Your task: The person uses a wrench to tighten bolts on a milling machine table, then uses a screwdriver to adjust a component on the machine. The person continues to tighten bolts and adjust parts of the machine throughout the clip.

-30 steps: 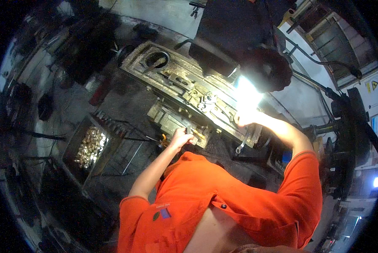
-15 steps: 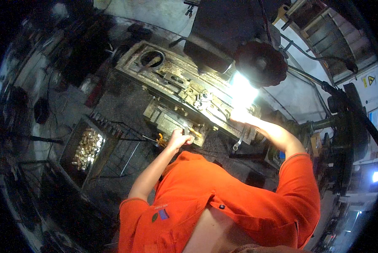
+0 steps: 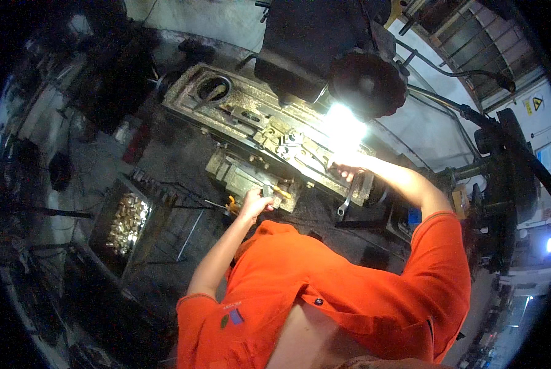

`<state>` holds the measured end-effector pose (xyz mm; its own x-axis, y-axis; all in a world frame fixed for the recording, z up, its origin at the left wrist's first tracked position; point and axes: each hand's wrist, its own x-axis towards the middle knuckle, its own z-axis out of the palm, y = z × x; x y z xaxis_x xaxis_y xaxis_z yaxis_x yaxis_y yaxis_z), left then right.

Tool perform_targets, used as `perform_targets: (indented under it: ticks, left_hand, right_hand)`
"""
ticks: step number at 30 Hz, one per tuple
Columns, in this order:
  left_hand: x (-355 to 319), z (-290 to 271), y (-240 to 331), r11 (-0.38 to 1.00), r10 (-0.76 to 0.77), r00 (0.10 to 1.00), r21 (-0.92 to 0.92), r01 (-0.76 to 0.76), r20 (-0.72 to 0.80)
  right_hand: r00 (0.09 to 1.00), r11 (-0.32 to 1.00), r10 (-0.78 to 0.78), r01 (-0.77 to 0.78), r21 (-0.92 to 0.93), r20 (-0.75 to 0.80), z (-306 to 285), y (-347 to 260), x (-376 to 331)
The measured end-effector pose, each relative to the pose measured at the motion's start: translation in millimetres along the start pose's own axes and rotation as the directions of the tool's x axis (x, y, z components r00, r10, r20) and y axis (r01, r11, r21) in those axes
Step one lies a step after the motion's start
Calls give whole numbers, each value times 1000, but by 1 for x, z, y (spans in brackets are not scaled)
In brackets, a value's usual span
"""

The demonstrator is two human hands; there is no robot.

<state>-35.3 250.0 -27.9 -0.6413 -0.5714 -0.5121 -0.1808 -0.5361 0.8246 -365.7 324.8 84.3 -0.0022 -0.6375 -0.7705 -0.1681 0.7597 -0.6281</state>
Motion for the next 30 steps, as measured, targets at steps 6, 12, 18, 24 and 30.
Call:
perform_targets:
  ticks: [6, 12, 18, 24, 30]
  left_hand:
    - [0, 5, -1, 997, -64, 998, 40, 64, -7]
    - [2, 8, -2, 999, -41, 998, -23, 42, 45]
    - [-5, 2, 4, 999, -44, 999, 15, 45, -16]
    - [-1, -2, -3, 999, -37, 999, 1, 37, -18]
    - [3, 6, -4, 998, -56, 998, 22, 56, 23]
  right_hand:
    - [963, 975, 72, -13, 222, -261, 14, 11, 24]
    - [701, 490, -689, 637, -596, 183, 4, 18, 28]
    - [877, -23, -161, 456, -890, 453, -21, -18, 43]
    - [975, 683, -211, 195, -704, 65, 2, -23, 14]
    - [989, 830, 101, -25, 557, -107, 10, 9, 16]
